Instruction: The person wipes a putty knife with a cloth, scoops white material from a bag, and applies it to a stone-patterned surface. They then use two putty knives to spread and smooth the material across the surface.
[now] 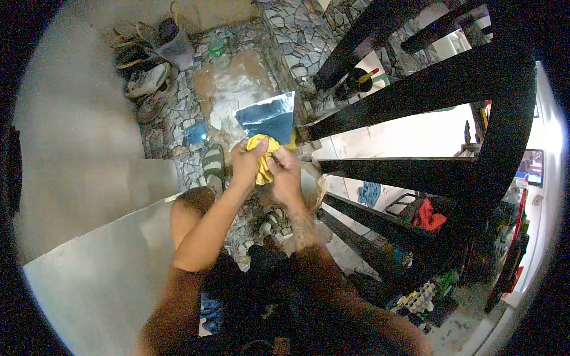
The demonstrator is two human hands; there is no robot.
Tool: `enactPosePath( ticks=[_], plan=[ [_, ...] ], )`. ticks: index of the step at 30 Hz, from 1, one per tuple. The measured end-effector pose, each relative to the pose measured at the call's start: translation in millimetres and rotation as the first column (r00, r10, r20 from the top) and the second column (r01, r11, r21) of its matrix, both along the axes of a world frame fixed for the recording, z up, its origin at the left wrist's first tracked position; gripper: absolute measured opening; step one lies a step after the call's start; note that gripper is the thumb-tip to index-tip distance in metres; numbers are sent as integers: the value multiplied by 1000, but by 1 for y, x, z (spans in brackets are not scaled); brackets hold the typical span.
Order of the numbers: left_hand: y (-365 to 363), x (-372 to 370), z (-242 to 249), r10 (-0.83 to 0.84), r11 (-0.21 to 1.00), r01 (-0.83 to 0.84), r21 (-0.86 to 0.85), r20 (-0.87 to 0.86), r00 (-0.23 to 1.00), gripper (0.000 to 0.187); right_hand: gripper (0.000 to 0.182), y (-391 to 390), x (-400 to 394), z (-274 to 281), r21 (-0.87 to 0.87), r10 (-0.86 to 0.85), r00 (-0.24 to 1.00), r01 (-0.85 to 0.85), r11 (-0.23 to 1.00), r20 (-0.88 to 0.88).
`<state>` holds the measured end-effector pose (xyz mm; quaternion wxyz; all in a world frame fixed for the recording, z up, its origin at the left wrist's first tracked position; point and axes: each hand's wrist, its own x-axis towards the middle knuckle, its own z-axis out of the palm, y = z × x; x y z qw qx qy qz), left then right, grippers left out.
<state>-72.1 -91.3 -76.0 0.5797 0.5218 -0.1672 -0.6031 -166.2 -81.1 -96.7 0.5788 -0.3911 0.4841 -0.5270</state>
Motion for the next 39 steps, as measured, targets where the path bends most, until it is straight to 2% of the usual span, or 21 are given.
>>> enactPosePath(
  ticks=[2,4,5,8,9,10,11,12,16,19,22,23,26,27,28,29,31,33,34,37,39],
  plan=[
    [0,2,0,-68,997,70,16,-82,994,13,15,-1,-22,4,31,78,991,-75,997,-105],
    [-3,8,5,-64,998,65,26,-27,998,12,23,-5,-42,14,149,169,966,-142,979,-195],
    [-5,9,9,-64,997,64,34,-3,998,12,20,-3,-40,24,18,34,999,-33,999,-42],
    [-13,20,13,-177,984,176,17,134,975,14,17,-5,-49,39,158,-44,994,27,987,101],
    [-13,22,13,-241,969,248,-15,192,951,16,16,-8,-54,27,100,84,995,-89,991,55],
    [-15,23,13,-301,946,322,-45,254,919,18,16,-12,-55,23,137,196,974,-180,974,-116],
    [-16,17,-32,-290,930,351,-109,370,883,23,16,-12,-55,19,173,156,976,-129,977,-151],
    [-15,16,-32,-283,932,346,-107,383,879,24,17,-12,-50,19,205,117,976,-78,976,-186],
    [-14,16,-25,-251,958,286,-22,419,872,24,19,-15,-37,4,31,33,869,-20,999,-493],
    [-14,17,-16,-191,975,222,-6,489,851,28,21,-13,-30,12,-13,10,839,-20,1000,-544],
    [-12,26,5,-241,969,222,110,633,736,31,25,-14,-27,23,5,35,778,-42,999,-628],
    [-14,27,0,-152,987,153,50,614,774,33,27,-13,-28,28,-5,46,762,-65,998,-646],
    [-24,51,-2,-153,987,49,153,805,573,32,29,-7,-39,38,-69,67,686,-170,983,-724],
    [-30,59,-6,-47,998,-4,56,872,487,35,28,-5,-44,36,-115,61,642,-228,967,-764],
    [-30,62,-9,-39,997,-34,69,834,551,36,27,-2,-49,35,-158,45,596,-283,946,-802],
    [-32,63,-13,-30,995,-58,83,790,612,37,12,4,-55,35,-133,70,605,-283,950,-793],
    [-30,56,-10,35,995,-91,43,697,716,34,10,8,-57,42,-124,-6,702,-116,985,-712],
    [-23,40,-3,85,992,-108,65,282,956,30,12,7,-65,40,-89,-103,775,60,994,-623],
    [-20,35,0,98,992,-101,81,49,994,28,13,4,-68,38,-60,-101,812,81,995,-574],
    [-9,28,4,51,995,-32,93,-214,975,20,11,-2,-68,32,27,-109,918,129,991,-381],
    [-7,28,5,11,995,20,101,-297,955,18,9,-7,-60,20,29,-110,914,132,991,-392]
  ],
)
